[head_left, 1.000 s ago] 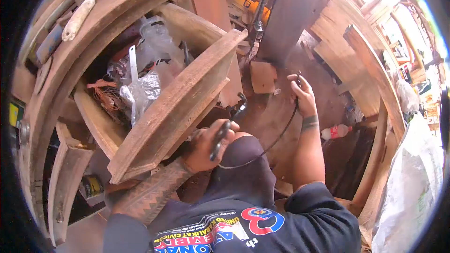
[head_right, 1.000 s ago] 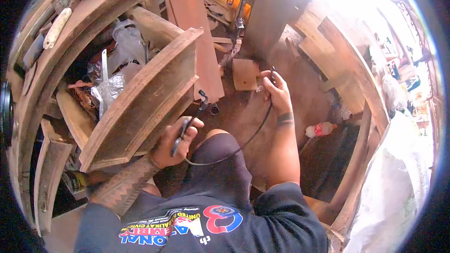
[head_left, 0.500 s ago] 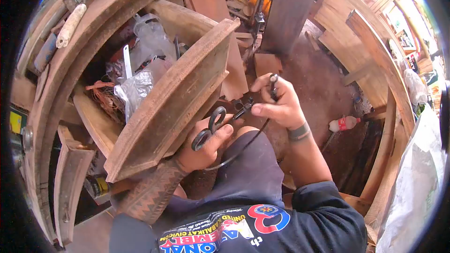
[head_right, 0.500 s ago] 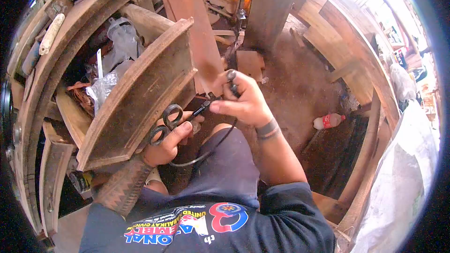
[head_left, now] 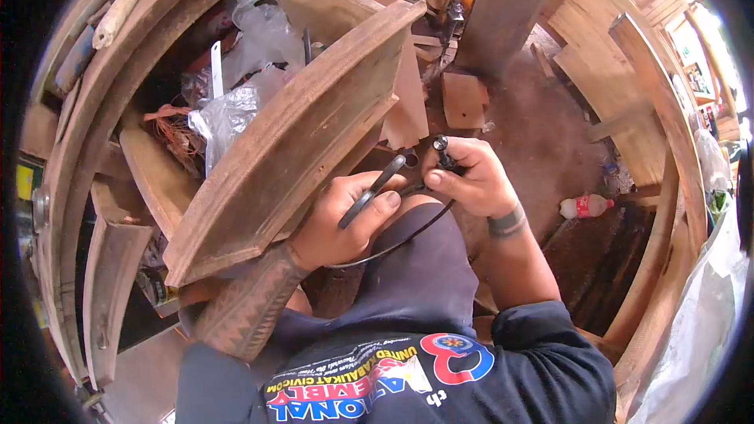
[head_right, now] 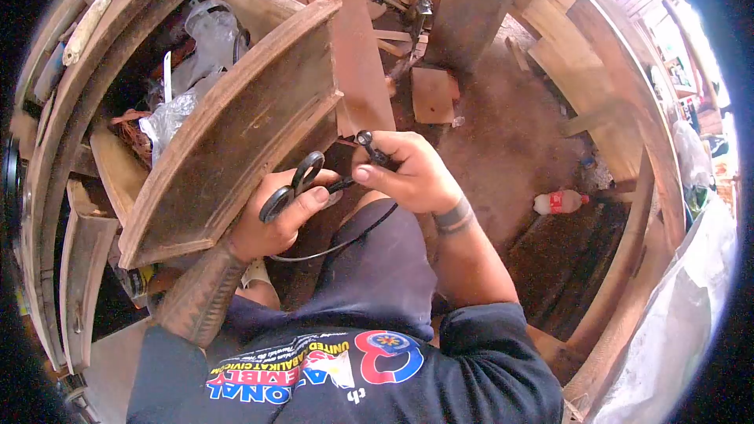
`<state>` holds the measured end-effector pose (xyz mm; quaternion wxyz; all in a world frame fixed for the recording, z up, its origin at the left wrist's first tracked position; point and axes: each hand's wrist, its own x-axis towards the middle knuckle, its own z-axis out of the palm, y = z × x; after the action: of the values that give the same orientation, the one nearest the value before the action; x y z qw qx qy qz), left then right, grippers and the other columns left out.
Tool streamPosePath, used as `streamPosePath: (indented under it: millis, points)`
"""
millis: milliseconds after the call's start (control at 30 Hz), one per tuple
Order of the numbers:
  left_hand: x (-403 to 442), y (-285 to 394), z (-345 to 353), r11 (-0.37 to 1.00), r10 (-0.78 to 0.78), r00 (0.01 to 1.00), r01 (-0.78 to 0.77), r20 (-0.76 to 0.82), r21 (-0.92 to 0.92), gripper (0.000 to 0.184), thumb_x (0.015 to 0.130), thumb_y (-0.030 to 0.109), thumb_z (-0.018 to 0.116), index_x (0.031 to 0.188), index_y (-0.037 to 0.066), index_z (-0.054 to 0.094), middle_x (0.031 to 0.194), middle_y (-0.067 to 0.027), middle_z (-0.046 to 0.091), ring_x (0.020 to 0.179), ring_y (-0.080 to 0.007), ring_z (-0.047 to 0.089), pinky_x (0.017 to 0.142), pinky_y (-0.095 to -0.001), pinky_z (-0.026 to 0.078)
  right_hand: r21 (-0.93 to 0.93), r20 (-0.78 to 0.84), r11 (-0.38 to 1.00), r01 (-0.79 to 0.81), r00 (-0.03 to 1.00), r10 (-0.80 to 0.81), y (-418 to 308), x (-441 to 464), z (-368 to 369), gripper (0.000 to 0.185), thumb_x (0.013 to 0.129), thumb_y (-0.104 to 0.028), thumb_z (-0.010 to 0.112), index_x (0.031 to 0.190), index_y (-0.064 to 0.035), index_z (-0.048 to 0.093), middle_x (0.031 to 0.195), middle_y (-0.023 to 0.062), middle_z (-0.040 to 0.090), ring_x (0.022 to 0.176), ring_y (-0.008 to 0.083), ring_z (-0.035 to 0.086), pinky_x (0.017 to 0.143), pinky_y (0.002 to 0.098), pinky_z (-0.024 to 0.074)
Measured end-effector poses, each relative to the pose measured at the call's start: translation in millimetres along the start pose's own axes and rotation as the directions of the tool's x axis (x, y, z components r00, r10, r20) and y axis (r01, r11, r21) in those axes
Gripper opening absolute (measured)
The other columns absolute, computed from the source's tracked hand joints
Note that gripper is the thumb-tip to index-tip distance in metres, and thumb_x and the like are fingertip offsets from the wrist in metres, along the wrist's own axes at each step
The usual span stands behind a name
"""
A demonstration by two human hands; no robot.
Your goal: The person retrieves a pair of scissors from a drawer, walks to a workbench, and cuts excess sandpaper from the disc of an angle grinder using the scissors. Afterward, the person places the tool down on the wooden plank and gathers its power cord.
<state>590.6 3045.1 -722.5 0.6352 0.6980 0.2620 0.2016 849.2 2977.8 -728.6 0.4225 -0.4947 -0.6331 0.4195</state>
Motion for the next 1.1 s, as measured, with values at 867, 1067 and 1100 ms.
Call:
streamPosePath:
  millis: [867, 1067, 1100]
  points:
    - [4, 11, -6, 0.997, 0.080, 0.993, -0.082, -0.091, -0.010, 0.023, 0.105, 0.021, 0.069, 0.114, 0.000, 0.073, 0.082, 0.0009, 0.067, 0.071, -0.0063, 0.059, 0.064, -0.0257, 0.046, 0.270, -0.050, 0.958, 0.098, 0.995, -0.087, 3, 3, 20, 0.029, 0.098, -0.015, 0.080, 0.117, 0.0059, 0.071, 0.098, 0.0032, 0.072, 0.092, 0.0092, 0.063, 0.081, 0.0270, 0.0529]
    - [3, 6, -5, 0.992, 0.075, 0.997, -0.078, -0.036, -0.096, 0.024, 0.106, 0.021, 0.068, 0.115, 0.000, 0.074, 0.080, 0.0038, 0.064, 0.069, -0.0021, 0.053, 0.061, -0.0226, 0.042, 0.293, -0.044, 0.954, 0.061, 0.998, -0.050, 7, 4, 24, 0.026, 0.100, -0.016, 0.078, 0.114, 0.0051, 0.071, 0.094, -0.0003, 0.068, 0.088, 0.0062, 0.058, 0.076, 0.0245, 0.0511]
    - [2, 5, -3, 0.989, 0.057, 0.998, -0.060, -0.026, -0.139, 0.024, 0.106, 0.022, 0.068, 0.115, 0.000, 0.074, 0.080, 0.0043, 0.063, 0.069, -0.0020, 0.052, 0.060, -0.0227, 0.041, 0.290, -0.042, 0.956, 0.052, 0.998, -0.041, 6, 4, 24, 0.026, 0.100, -0.016, 0.078, 0.114, 0.0050, 0.071, 0.094, -0.0003, 0.068, 0.088, 0.0062, 0.058, 0.076, 0.0247, 0.0511]
